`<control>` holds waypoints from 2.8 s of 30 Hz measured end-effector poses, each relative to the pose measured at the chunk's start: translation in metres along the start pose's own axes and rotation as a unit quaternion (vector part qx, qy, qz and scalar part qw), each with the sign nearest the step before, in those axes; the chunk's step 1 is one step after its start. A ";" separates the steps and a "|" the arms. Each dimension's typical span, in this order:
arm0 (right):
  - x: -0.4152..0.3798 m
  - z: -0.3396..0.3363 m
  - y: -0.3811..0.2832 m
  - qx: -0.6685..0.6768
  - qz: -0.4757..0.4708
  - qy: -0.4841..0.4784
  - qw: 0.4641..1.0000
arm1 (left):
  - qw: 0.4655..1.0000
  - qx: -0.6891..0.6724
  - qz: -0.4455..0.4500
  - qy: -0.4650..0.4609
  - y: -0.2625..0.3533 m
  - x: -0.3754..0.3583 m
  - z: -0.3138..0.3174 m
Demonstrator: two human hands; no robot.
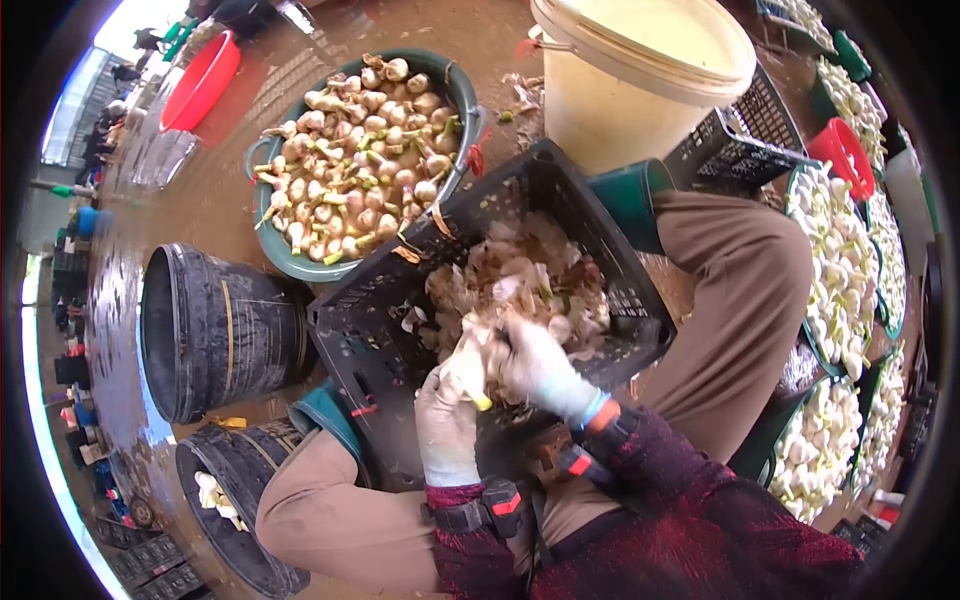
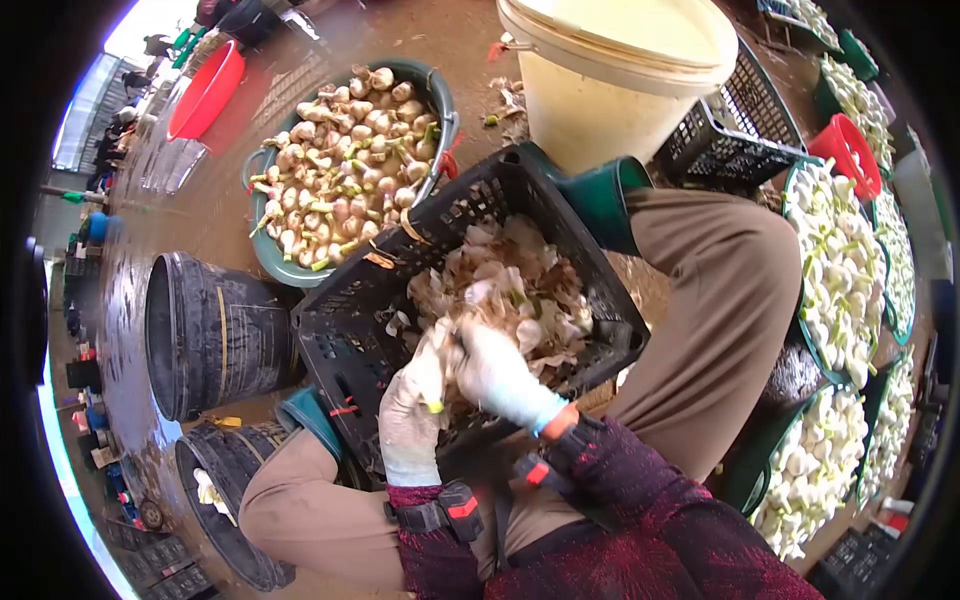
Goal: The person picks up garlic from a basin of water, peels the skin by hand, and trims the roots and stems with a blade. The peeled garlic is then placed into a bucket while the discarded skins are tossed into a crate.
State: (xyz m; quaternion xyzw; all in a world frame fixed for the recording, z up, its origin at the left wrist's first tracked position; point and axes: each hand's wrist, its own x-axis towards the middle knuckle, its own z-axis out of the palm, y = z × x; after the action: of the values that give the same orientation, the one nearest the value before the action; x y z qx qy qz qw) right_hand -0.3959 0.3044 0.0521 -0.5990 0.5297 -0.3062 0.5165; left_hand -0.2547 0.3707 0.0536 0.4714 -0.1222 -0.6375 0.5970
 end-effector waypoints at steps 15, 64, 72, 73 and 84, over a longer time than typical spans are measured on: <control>-0.016 -0.011 -0.030 -0.089 -0.059 -0.085 0.991 | 0.987 -0.029 0.158 0.023 0.006 -0.006 0.009; -0.002 -0.003 0.005 -0.132 -0.003 -0.061 0.989 | 0.936 0.313 0.135 0.082 0.247 0.239 -0.061; 0.022 0.005 -0.005 -0.152 0.085 -0.161 0.971 | 0.603 0.790 -0.081 -0.076 0.187 0.381 -0.045; 0.026 0.003 -0.003 -0.152 0.085 -0.158 0.972 | 0.507 0.854 -0.099 -0.065 0.184 0.384 -0.040; 0.009 -0.018 -0.009 -0.109 0.065 -0.128 0.984 | 0.890 0.453 -0.049 0.001 0.218 0.295 -0.037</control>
State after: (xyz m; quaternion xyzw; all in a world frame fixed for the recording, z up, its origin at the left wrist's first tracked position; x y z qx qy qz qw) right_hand -0.4072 0.2893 0.0638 -0.6507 0.5270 -0.1330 0.5302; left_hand -0.0399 0.0708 0.0560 0.6969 -0.3743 -0.5404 0.2867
